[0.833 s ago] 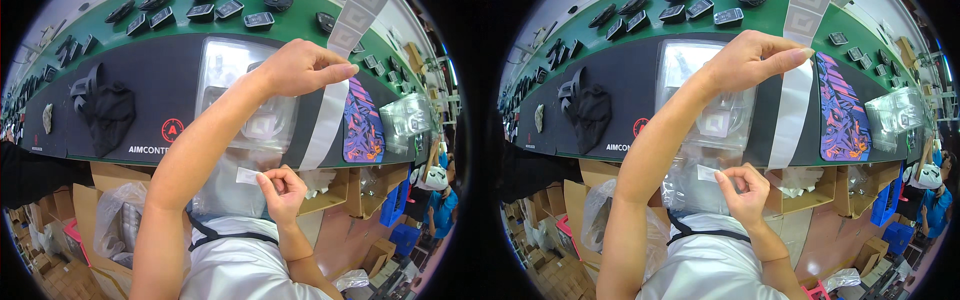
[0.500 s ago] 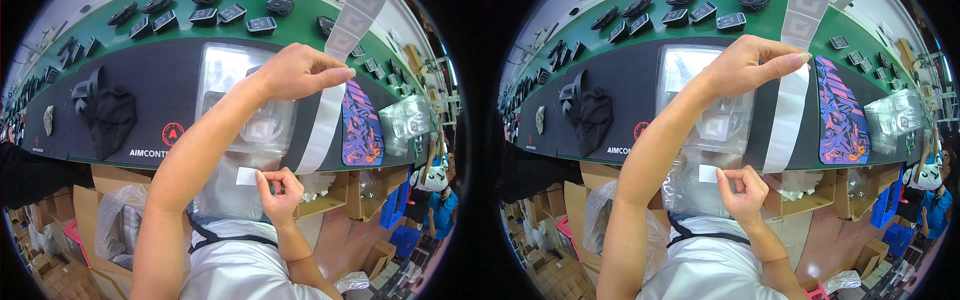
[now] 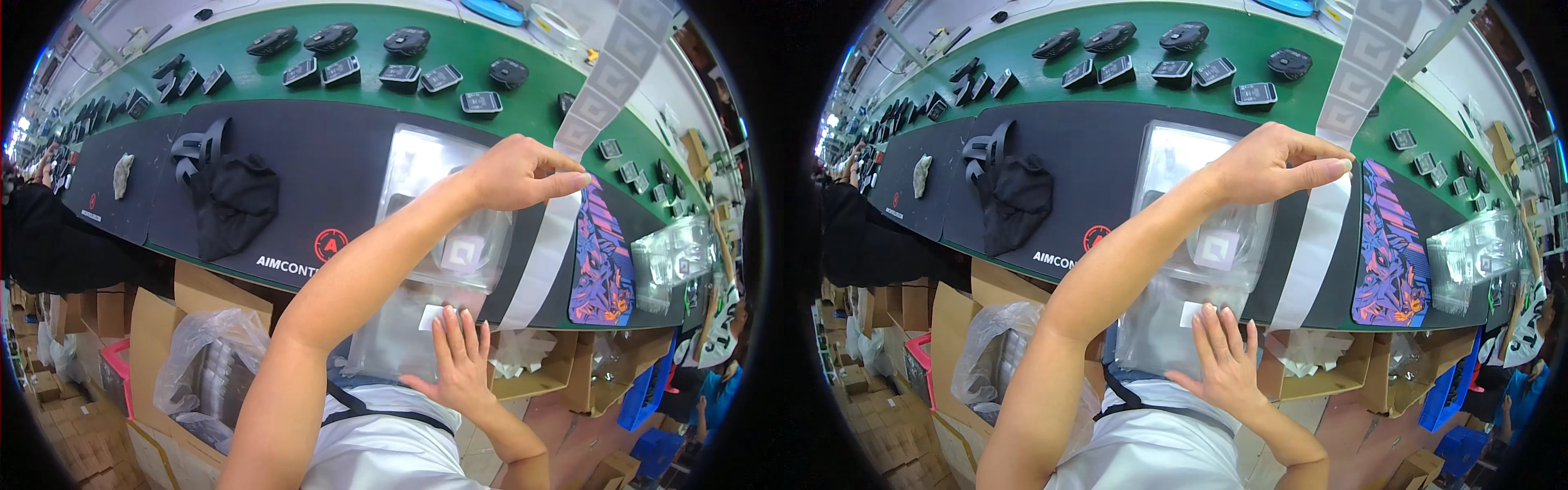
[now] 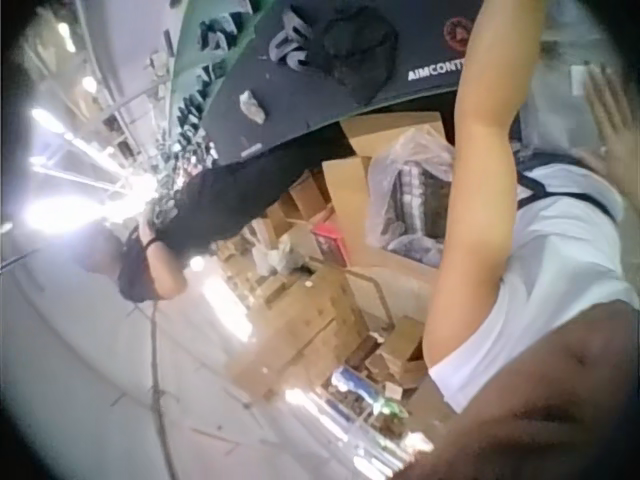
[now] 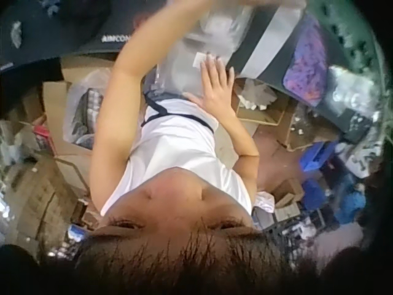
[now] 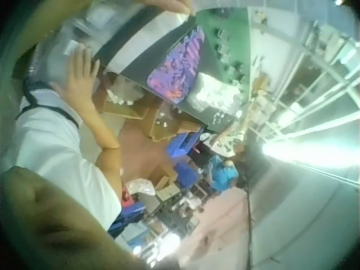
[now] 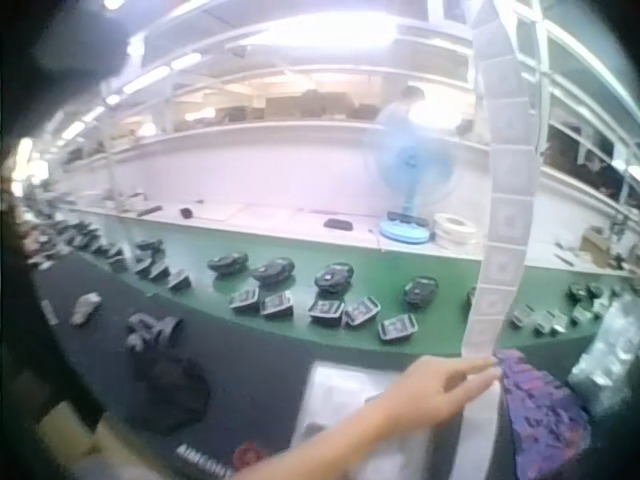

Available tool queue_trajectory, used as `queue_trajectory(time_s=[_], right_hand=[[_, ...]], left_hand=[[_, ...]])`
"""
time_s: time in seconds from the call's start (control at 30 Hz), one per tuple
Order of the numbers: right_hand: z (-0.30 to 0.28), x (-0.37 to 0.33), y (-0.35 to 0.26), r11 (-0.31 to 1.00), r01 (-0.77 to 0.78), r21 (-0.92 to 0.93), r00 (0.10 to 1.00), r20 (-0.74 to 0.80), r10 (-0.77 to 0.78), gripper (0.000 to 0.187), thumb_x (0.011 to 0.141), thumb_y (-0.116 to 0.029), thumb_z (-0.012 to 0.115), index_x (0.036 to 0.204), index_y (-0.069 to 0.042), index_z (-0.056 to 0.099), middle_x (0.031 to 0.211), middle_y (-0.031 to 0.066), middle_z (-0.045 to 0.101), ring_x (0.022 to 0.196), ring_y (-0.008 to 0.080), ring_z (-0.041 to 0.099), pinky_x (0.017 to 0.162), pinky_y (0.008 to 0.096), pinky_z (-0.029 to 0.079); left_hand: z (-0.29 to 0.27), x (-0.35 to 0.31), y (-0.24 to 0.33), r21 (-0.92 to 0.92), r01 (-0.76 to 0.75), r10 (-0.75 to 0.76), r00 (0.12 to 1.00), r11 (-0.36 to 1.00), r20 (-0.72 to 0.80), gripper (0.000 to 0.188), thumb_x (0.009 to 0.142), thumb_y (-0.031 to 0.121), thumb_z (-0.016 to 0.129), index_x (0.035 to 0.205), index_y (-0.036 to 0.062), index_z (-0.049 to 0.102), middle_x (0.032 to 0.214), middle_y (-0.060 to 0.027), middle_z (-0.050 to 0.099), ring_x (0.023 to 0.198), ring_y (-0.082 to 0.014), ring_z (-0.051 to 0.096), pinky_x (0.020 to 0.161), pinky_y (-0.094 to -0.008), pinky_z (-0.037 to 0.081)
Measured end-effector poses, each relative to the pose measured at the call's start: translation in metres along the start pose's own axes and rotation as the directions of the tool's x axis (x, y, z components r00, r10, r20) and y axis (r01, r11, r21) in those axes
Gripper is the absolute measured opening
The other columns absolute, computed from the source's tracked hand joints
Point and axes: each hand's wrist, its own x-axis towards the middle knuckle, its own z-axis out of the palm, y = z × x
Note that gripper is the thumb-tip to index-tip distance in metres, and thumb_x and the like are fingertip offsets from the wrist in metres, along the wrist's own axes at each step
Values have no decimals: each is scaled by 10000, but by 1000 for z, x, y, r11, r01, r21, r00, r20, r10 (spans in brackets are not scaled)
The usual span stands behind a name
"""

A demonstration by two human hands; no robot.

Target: Applying square white labels to clear plastic electronic device housings at a factory workstation.

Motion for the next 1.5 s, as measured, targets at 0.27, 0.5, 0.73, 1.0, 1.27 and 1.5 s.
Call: queue_trajectory(time_s=[0.27, 0.5, 0.73, 1.0, 1.27, 1.5], right_hand=[[-8, -3, 9, 998, 67, -5, 979, 192, -65, 1142, 560, -488, 927, 1547, -162, 454, 1659, 228, 244, 1536, 437, 197, 1162, 662, 209], [-53, 1, 17, 973, 171, 155, 924, 319, -213, 710, 700, -307, 864, 1357, -157, 643, 1619, 162, 371, 1505, 420, 300, 1130, 687, 254], [-43, 20, 26, 926, 138, 350, 976, -207, -68, 266, 737, -186, 821, 989, -129, 760, 1068, 29, 749, 1163, 286, 666, 1145, 474, 345], [-11, 56, 45, 934, 149, 325, 866, -499, 36, 344, 539, -189, 931, 793, -126, 707, 1272, 131, 626, 1144, 331, 606, 1111, 514, 357], [-14, 78, 45, 758, 40, 651, 780, -495, 384, 392, 625, -8, 845, 968, -70, 667, 1468, 196, 471, 1268, 330, 560, 953, 365, 477], [-13, 95, 42, 517, -53, 855, 747, -309, 589, 502, 783, -19, 815, 1215, -32, 559, 778, 34, 651, 675, 97, 586, 649, 222, 456]], left_hand=[[8, 1, -6, -46, -73, 69, 995, 996, -78, 424, 951, 465, 684, 1157, 107, 774, 920, -133, 779, 773, -155, 725, 724, -291, 538], [2, 0, -4, 17, -12, 12, 1000, 1000, 0, 454, 961, 390, 708, 1226, 22, 724, 1074, -128, 776, 913, -109, 711, 824, -276, 548], [3, 0, -6, -34, -79, 76, 994, 996, -79, 438, 993, 367, 676, 1240, 7, 709, 1085, -132, 773, 986, -144, 710, 882, -296, 543], [3, 10, -12, -113, -7, -3, 996, 994, -92, 460, 1025, 377, 629, 1221, -32, 706, 1115, -113, 762, 1015, -116, 673, 913, -287, 519], [7, 21, -2, -249, 164, -158, 986, 955, 45, 628, 1032, 531, 556, 1225, -50, 696, 1076, -120, 722, 916, -167, 662, 878, -313, 527], [-19, 20, 100, -82, 161, -128, 942, 983, 311, 746, 1001, 604, 546, 1303, -72, 636, 1157, -193, 713, 968, -245, 717, 869, -352, 567]])
